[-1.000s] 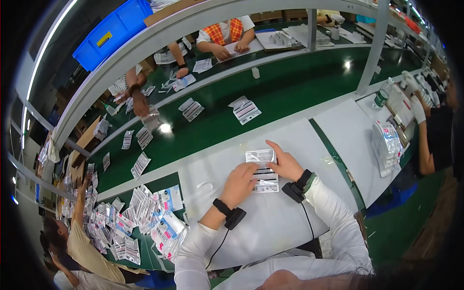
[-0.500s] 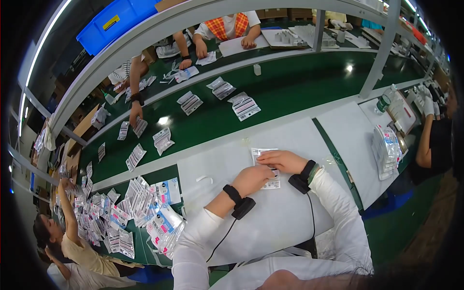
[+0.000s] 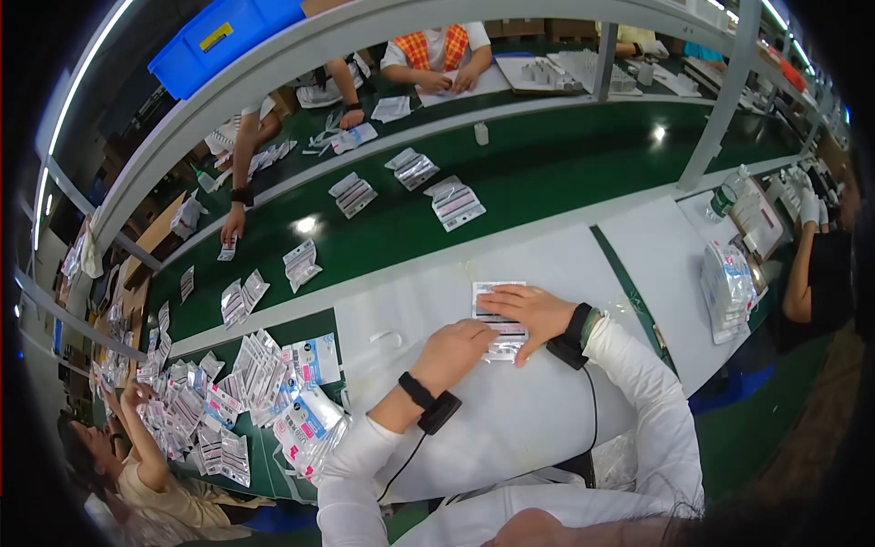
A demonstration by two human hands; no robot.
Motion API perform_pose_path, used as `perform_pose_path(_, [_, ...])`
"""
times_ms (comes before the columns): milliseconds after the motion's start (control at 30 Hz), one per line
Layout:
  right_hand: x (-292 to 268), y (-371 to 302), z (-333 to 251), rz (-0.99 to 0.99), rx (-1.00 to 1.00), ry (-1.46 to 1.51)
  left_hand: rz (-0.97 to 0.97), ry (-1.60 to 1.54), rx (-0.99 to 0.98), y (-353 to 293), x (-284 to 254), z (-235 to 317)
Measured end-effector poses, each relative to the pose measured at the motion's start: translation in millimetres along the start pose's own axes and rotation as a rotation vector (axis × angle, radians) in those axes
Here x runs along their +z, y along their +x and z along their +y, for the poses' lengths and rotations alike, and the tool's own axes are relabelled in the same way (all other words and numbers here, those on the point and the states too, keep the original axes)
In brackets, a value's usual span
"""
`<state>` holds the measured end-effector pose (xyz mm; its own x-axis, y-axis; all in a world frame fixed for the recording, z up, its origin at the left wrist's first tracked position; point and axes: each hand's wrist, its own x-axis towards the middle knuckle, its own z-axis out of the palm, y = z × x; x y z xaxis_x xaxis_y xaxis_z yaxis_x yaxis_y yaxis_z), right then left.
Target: The person picks up a charger and a plastic bag, places the charger inside the bag, and seals it by hand. They then set the packaged charger aside and repeat the process.
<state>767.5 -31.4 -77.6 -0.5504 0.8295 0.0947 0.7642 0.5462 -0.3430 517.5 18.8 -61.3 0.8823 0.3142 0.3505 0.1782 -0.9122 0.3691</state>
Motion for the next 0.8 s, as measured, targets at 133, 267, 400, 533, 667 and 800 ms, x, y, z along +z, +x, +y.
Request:
perform_pose_path(133, [6, -2, 0, 0.079, 0.004, 0.107, -0.039, 0.383, 0.058, 24, 23, -3])
perform_pose_path(267, [4, -3, -4, 0.114, 0.028, 0.171, 0.019, 0.490, 0.104, 30, 38, 4])
perform_pose_path(400, [-2, -4, -5, 0.107, 0.054, 0.156, 0.087, 0.518, 0.051, 34, 43, 7])
perform_pose_path(533, [0, -1, -6, 0.111, 0.052, 0.174, 0.100, 0.476, -0.004, 31, 42, 7])
perform_pose_path(667, [0, -1, -9, 0.084, 0.057, 0.182, 0.051, 0.375, 0.008, 24, 39, 4])
perform_pose_path(800, [-7, 0, -11, 0.087, 0.049, 0.207, 0.024, 0.500, -0.001, 35, 43, 12])
